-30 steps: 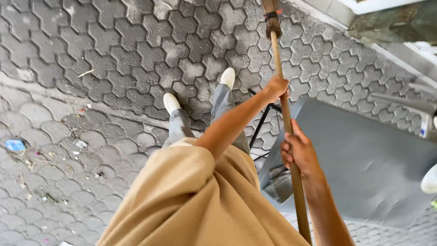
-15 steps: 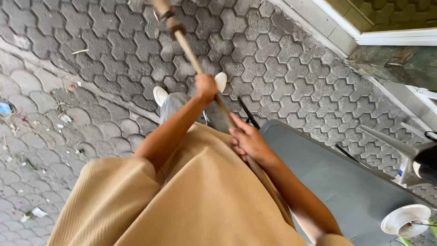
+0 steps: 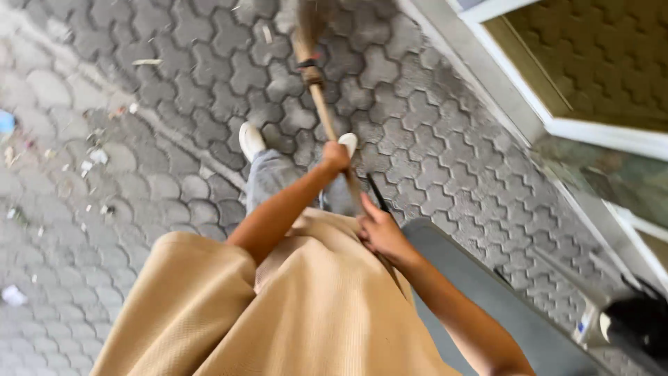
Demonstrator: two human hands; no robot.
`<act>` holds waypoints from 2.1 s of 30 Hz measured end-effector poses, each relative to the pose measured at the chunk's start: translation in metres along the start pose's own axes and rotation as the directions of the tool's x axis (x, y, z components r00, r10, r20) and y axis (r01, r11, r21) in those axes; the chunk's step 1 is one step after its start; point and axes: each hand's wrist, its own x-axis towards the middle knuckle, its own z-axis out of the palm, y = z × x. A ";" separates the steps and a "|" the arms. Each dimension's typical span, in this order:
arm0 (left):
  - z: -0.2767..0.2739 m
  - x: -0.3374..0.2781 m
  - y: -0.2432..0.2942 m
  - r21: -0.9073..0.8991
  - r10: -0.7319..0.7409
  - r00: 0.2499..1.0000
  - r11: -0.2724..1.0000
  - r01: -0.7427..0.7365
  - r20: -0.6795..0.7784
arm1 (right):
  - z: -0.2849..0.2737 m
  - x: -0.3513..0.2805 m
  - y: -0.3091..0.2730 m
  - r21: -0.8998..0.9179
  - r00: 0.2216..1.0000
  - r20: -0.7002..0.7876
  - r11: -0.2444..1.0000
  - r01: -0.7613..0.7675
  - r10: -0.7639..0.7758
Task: Sweeping debris from an outdoor tiled walkway using a broom.
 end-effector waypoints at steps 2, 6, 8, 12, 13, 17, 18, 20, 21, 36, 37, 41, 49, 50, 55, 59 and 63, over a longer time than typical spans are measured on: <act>0.038 -0.052 -0.093 -0.555 0.548 0.093 0.820 0.137 0.832 | 0.045 0.037 -0.015 -0.471 0.940 0.261 0.822 0.321 -0.217; 0.056 -0.034 -0.226 0.522 -0.036 -0.546 -0.248 0.816 0.837 | 0.121 0.110 -0.016 -0.275 0.933 0.336 0.935 0.226 -0.127; 0.132 -0.081 -0.208 -0.199 0.239 -0.092 0.927 0.318 0.967 | 0.132 0.084 -0.061 0.018 0.942 0.325 0.997 0.079 -0.080; 0.093 -0.009 -0.192 -0.125 0.234 -0.094 0.769 0.627 0.968 | 0.134 0.025 -0.093 -0.071 0.987 0.157 0.997 0.035 -0.024; 0.049 0.048 -0.213 0.151 0.291 -0.241 0.299 0.942 0.926 | 0.136 0.006 -0.103 -0.053 0.997 0.072 0.999 0.011 -0.007; 0.023 0.153 -0.147 0.194 0.327 -0.138 -0.144 0.970 0.935 | 0.154 -0.033 -0.141 -0.013 0.987 -0.163 1.000 0.014 -0.016; 0.016 0.122 -0.102 0.191 0.321 -0.134 -0.153 0.970 0.938 | 0.167 -0.026 -0.143 -0.020 0.987 -0.161 1.000 0.021 -0.024; 0.055 0.097 -0.006 0.063 -0.585 0.292 0.510 0.858 0.756 | 0.187 -0.012 -0.146 -0.054 0.985 -0.170 0.998 -0.021 0.011; 0.094 0.061 -0.060 0.072 -0.596 0.282 0.500 0.863 0.752 | 0.208 0.007 -0.144 -0.069 0.986 -0.166 0.998 -0.016 0.004; 0.096 0.062 -0.324 0.003 -0.052 0.026 0.492 0.870 0.998 | 0.313 -0.022 -0.182 -0.121 0.998 0.000 0.991 0.060 -0.060; 0.083 0.094 -0.317 -0.027 0.020 0.021 0.340 0.940 1.000 | 0.309 -0.026 -0.187 -0.148 0.995 -0.055 0.987 0.068 -0.077; 0.072 0.156 -0.309 0.233 0.303 -0.147 -0.274 0.933 0.942 | 0.294 -0.012 -0.187 -0.109 0.979 -0.180 0.991 0.078 -0.097; 0.195 -0.138 -0.388 -0.049 -0.010 0.069 0.600 0.798 0.998 | 0.396 0.119 -0.142 -0.291 0.971 0.220 0.944 0.152 -0.089; 0.188 -0.149 -0.415 0.021 -0.069 0.026 0.607 0.794 0.997 | 0.404 0.130 -0.134 -0.297 0.962 0.259 0.941 0.163 -0.085; 0.178 -0.023 -0.468 0.473 -0.237 -0.499 -0.160 0.866 0.834 | 0.390 0.091 -0.179 -0.202 0.962 0.245 0.964 0.173 -0.121; 0.125 0.109 -0.485 0.334 0.087 -0.326 -0.370 0.867 0.941 | 0.354 0.033 -0.217 -0.116 0.989 0.080 0.984 0.136 -0.127; 0.154 0.154 -0.389 0.274 0.294 -0.064 -0.762 0.586 0.954 | 0.317 0.015 -0.240 -0.102 0.983 -0.047 0.980 0.173 -0.178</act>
